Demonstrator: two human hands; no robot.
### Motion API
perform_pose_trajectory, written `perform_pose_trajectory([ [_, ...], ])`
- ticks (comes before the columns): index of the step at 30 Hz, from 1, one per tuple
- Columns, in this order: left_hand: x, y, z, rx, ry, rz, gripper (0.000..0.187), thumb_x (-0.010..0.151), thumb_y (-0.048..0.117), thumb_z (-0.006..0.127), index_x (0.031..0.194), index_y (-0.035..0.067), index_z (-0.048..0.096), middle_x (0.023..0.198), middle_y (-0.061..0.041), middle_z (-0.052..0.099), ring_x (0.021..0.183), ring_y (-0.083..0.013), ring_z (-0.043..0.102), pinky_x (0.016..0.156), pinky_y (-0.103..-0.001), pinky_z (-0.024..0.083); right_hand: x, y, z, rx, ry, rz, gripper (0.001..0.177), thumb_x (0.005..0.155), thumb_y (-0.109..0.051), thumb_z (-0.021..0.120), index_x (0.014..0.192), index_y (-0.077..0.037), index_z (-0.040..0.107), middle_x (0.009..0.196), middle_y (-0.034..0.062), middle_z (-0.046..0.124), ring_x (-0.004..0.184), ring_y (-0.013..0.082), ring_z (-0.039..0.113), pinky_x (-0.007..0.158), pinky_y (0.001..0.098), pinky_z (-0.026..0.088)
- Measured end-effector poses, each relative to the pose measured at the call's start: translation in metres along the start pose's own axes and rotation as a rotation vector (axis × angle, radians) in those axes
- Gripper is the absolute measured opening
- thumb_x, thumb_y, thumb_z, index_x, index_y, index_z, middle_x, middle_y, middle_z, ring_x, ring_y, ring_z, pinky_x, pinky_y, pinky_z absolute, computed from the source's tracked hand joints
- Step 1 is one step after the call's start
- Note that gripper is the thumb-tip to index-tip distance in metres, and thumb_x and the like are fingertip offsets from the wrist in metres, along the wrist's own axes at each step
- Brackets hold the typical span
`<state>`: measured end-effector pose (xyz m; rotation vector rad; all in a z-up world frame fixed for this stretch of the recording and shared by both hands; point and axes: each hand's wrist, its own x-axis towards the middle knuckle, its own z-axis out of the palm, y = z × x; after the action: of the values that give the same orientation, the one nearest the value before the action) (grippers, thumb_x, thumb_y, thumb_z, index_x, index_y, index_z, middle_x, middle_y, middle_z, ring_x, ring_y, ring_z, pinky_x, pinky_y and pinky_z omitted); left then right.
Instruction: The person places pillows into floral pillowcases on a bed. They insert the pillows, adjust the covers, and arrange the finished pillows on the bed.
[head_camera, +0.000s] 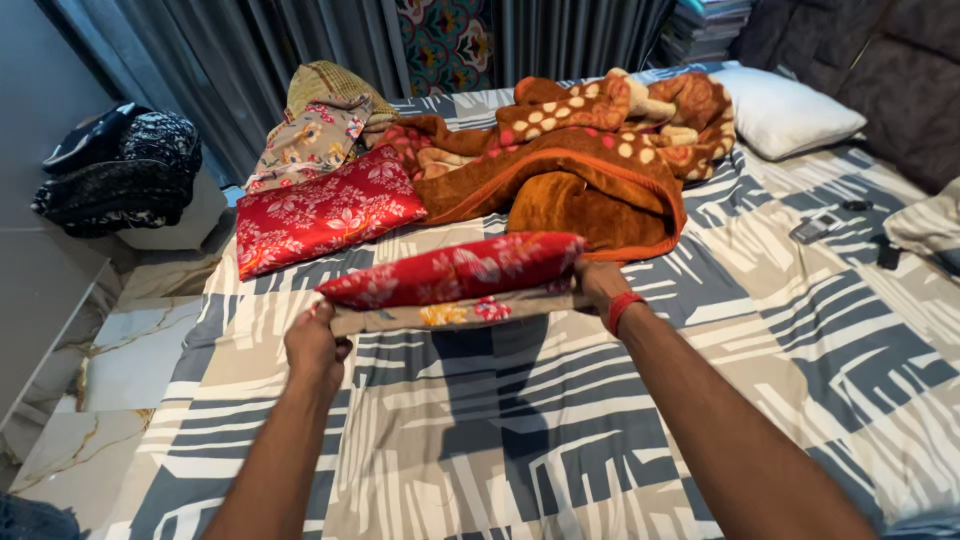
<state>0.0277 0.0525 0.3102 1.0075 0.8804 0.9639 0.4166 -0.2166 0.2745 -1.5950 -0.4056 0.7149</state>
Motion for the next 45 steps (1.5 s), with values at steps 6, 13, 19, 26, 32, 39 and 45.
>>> perform_pose_trajectory([
  [6,-0.009,0.044,0.014,-0.066,-0.054,0.010,0.011,0.103,0.021,0.056,0.097,0.012,0.058,0.079,0.001,0.059,0.055,-0.0091,0.050,0.042,-0.026,0.032,-0.064,-0.090,0.018,-0.199,-0.059,-0.084,0.023,0.091,-0.020,0.054,0.097,-0.006,0.072,0.078,0.0075,0.071,0.065,0.0183,0.071,0.054,0.0363,0.059],
  [13,-0.007,0.080,0.020,-0.053,-0.095,0.082,0.015,0.104,0.022,0.060,0.093,0.012,0.058,0.074,0.001,0.055,0.052,-0.0102,0.046,0.041,-0.027,0.030,-0.060,-0.137,0.012,-0.331,0.093,-0.148,0.036,0.099,-0.023,0.059,0.093,0.010,0.073,0.081,0.0142,0.073,0.067,0.0231,0.069,0.058,0.0412,0.054],
  [19,-0.002,0.117,0.034,-0.080,-0.160,0.165,0.012,0.103,0.018,0.061,0.092,0.014,0.058,0.077,-0.002,0.062,0.056,-0.0135,0.055,0.042,-0.028,0.037,-0.041,-0.149,0.004,-0.005,0.064,-0.348,0.026,0.095,-0.022,0.064,0.091,0.004,0.070,0.080,0.0067,0.071,0.067,0.0182,0.069,0.054,0.0372,0.057],
  [26,0.007,0.145,0.043,-0.064,-0.244,0.378,0.005,0.103,0.013,0.061,0.100,0.009,0.061,0.086,-0.003,0.065,0.070,-0.0136,0.066,0.058,-0.032,0.055,-0.085,-0.209,-0.002,0.086,0.120,-0.324,0.019,0.095,-0.021,0.068,0.089,-0.003,0.071,0.075,0.0044,0.067,0.060,0.0165,0.062,0.047,0.0326,0.044],
  [32,-0.012,0.188,0.063,-0.184,-0.411,0.389,0.015,0.105,0.015,0.055,0.106,0.003,0.065,0.095,-0.009,0.073,0.081,-0.0205,0.074,0.073,-0.036,0.063,-0.086,-0.249,-0.026,0.099,0.096,-0.586,0.014,0.094,-0.015,0.066,0.091,-0.002,0.070,0.077,0.0010,0.065,0.064,0.0115,0.065,0.054,0.0312,0.056],
  [39,0.007,0.200,0.066,-0.108,-0.378,0.523,0.025,0.104,0.020,0.064,0.121,0.001,0.066,0.105,-0.006,0.074,0.087,-0.0153,0.072,0.078,-0.033,0.061,-0.095,-0.254,-0.023,0.035,0.243,-0.517,0.016,0.092,-0.016,0.070,0.086,0.000,0.073,0.078,0.0057,0.071,0.064,0.0153,0.068,0.056,0.0327,0.055],
  [45,0.027,0.167,0.045,-0.060,-0.374,0.524,0.023,0.104,0.024,0.070,0.120,0.008,0.065,0.105,0.000,0.073,0.089,-0.0093,0.069,0.078,-0.026,0.055,-0.072,-0.209,-0.024,-0.582,0.341,-0.796,0.024,0.097,-0.019,0.072,0.087,0.002,0.077,0.080,0.0108,0.072,0.072,0.0163,0.064,0.067,0.0329,0.050],
])
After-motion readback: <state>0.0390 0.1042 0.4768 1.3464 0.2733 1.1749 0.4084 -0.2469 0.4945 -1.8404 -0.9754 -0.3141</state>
